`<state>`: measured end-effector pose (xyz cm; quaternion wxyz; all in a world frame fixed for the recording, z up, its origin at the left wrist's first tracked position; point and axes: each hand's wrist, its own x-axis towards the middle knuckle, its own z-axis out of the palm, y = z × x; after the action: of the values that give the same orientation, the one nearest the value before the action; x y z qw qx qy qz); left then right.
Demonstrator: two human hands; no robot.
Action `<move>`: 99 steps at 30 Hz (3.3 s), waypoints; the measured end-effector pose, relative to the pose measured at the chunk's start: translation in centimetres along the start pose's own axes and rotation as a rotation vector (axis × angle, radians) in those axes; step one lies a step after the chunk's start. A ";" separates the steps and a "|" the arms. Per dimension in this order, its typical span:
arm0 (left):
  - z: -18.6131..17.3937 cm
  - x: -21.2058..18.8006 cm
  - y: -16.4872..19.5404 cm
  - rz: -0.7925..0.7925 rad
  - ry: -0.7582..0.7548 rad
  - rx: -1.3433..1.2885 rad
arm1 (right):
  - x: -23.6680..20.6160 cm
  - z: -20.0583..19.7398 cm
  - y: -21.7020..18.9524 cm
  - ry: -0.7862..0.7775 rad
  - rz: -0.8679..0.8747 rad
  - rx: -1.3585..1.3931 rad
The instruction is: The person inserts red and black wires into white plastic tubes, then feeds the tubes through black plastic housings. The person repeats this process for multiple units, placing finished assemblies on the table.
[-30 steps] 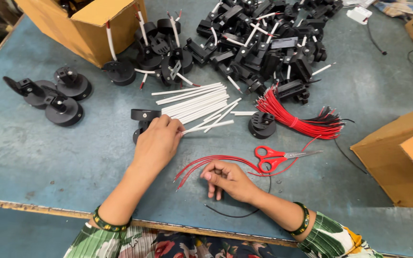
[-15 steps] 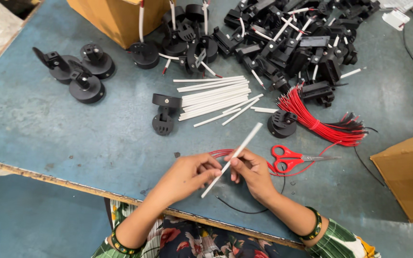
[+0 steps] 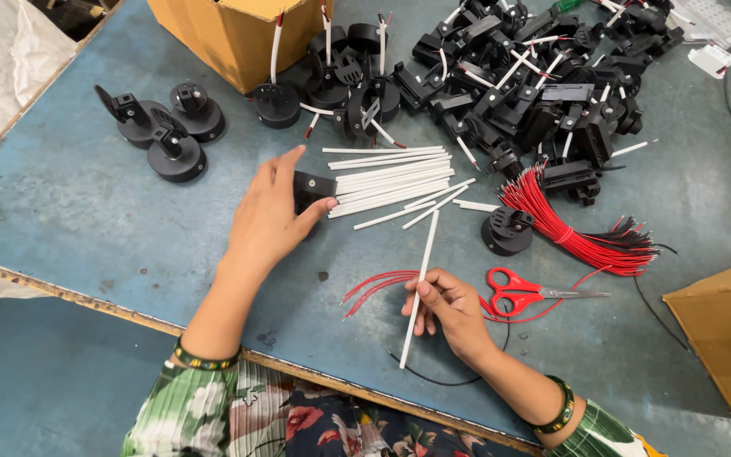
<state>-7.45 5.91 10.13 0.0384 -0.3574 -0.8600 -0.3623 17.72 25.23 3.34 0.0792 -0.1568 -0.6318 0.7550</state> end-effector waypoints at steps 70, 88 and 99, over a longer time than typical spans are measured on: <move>-2.7 -11.8 6.7 0.027 -0.107 -0.541 | -1.4 3.0 -4.7 0.085 -0.648 -0.841; 2.1 -13.5 7.1 0.293 -0.200 -0.202 | -1.6 4.0 -4.8 0.064 -0.589 -0.783; 1.2 -13.1 6.9 -0.201 0.010 -0.748 | -2.3 4.2 -4.8 -0.074 -0.395 -0.755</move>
<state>6.90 2.33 9.07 -0.1261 -0.2589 -0.6988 -0.6548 18.06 21.56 9.02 0.1368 -0.0236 -0.8842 0.4459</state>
